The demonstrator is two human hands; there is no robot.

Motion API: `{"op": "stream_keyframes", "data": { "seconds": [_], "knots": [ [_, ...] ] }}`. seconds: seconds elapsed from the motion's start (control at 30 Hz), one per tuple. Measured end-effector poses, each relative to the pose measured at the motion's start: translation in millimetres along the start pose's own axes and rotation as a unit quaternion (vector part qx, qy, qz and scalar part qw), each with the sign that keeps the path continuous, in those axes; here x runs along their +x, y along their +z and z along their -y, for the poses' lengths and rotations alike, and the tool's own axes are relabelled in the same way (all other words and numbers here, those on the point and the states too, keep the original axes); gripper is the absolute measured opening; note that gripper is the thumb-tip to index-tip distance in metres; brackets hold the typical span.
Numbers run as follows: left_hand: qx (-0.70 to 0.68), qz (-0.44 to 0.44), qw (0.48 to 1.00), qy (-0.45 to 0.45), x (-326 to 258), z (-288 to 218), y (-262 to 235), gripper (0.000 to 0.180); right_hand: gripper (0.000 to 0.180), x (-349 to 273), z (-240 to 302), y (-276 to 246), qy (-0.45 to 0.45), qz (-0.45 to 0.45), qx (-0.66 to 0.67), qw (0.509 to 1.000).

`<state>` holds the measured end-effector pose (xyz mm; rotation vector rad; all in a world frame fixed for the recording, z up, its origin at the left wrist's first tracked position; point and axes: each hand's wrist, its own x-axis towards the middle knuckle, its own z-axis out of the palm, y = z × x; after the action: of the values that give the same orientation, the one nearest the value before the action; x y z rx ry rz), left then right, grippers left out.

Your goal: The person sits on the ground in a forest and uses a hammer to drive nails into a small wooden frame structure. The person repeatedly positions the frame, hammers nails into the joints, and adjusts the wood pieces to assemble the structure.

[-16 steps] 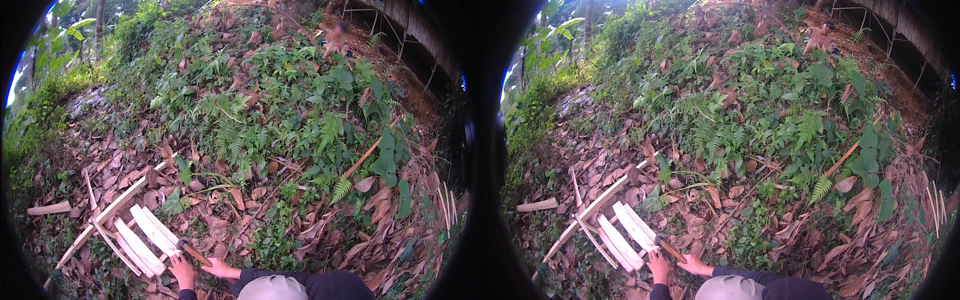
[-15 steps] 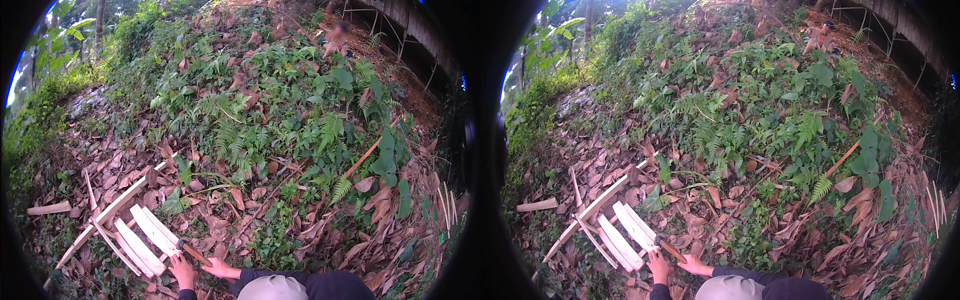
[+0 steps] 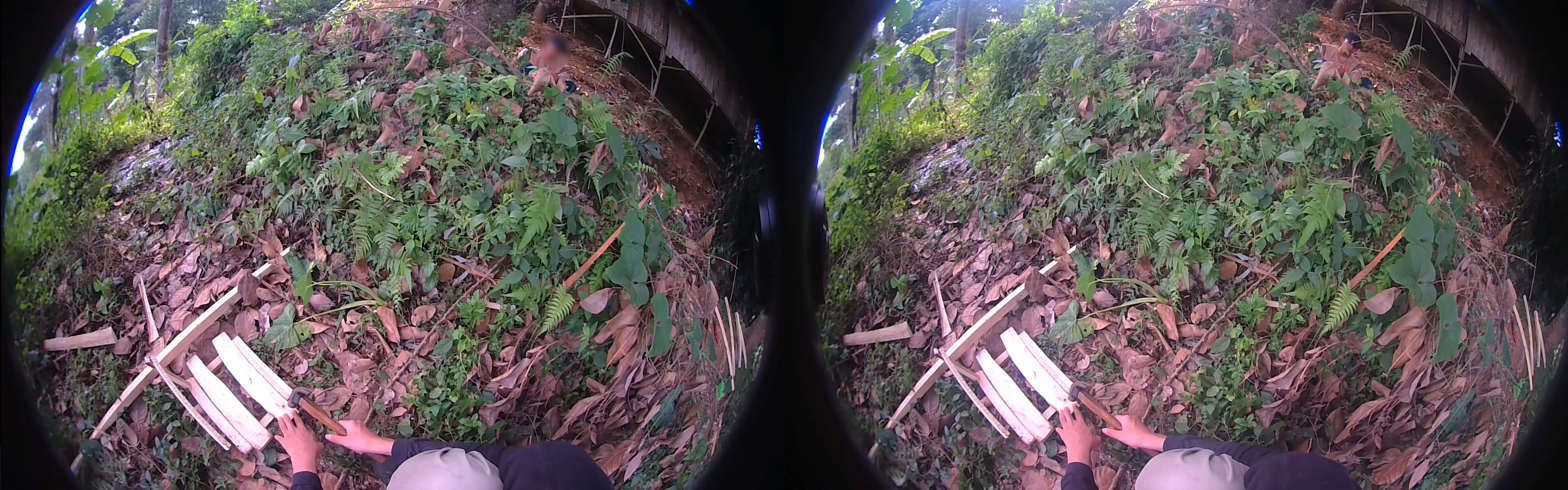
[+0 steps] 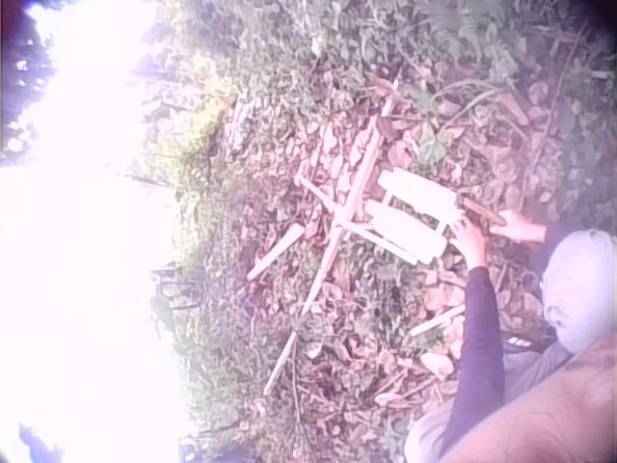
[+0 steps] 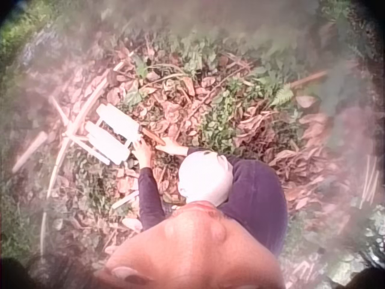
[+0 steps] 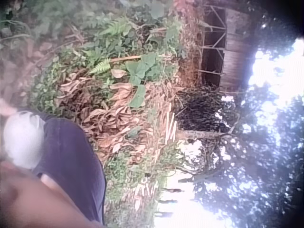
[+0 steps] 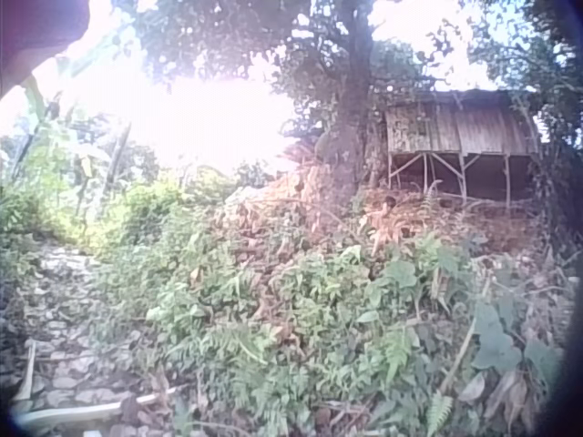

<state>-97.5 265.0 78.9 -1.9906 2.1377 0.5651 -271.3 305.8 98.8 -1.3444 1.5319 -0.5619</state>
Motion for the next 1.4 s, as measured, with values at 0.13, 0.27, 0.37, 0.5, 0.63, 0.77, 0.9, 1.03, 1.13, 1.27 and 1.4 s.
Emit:
{"op": "stream_keyframes", "data": {
  "seconds": [0.13, 0.27, 0.37, 0.5, 0.63, 0.77, 0.9, 1.03, 1.13, 1.27, 1.4],
  "knots": [
    [0.005, 0.013, 1.000, -0.001, -2.1, -2.3, -6.5, 0.105, 0.048, 1.1, -1.0, 0.6, 0.016, -0.002, 0.001, 1.000],
    [0.012, 0.005, 1.000, -0.001, 0.7, 2.8, 0.7, 0.107, 0.045, 0.3, 3.4, 2.0, 0.025, 0.001, 0.015, 1.000],
    [0.006, 0.011, 1.000, 0.007, -1.9, -3.7, -4.7, 0.106, 0.043, -0.4, -4.3, 0.9, 0.023, -0.010, 0.013, 1.000],
    [0.000, -0.049, 0.999, 0.000, 9.9, 13.7, 27.9, 0.104, 0.044, -5.9, 32.2, 1.5, -0.027, -0.024, 0.018, 0.999],
    [-0.005, -0.015, 1.000, 0.007, 1.5, 1.8, 9.5, 0.100, 0.048, -1.2, 50.8, -13.6, 0.042, 0.089, 0.203, 0.974],
    [-0.018, -0.010, 1.000, 0.012, -0.8, -0.9, 0.4, 0.097, 0.053, 7.5, 18.6, -2.7, -0.015, 0.007, 0.068, 0.998],
    [-0.019, -0.047, 0.999, 0.007, 7.3, 11.4, 19.4, 0.101, 0.053, -5.6, 15.3, 0.0, 0.048, 0.045, -0.010, 0.998],
    [-0.010, -0.007, 1.000, 0.007, 0.7, 2.0, 1.1, 0.109, 0.050, -5.2, 5.2, -1.9, 0.048, 0.035, 0.009, 0.998],
    [-0.008, -0.015, 1.000, 0.001, 5.3, 7.0, 11.6, 0.114, 0.049, -2.7, 9.4, 2.2, 0.037, 0.022, 0.004, 0.999],
    [-0.008, -0.006, 1.000, 0.007, 3.3, 10.2, 11.2, 0.112, 0.048, -0.3, 8.0, 6.8, 0.052, 0.030, 0.005, 0.998],
    [-0.009, -0.003, 1.000, 0.008, -2.0, 3.2, 3.3, 0.109, 0.047, -0.3, -6.9, 9.4, 0.024, 0.026, 0.016, 0.999]
  ]
}}
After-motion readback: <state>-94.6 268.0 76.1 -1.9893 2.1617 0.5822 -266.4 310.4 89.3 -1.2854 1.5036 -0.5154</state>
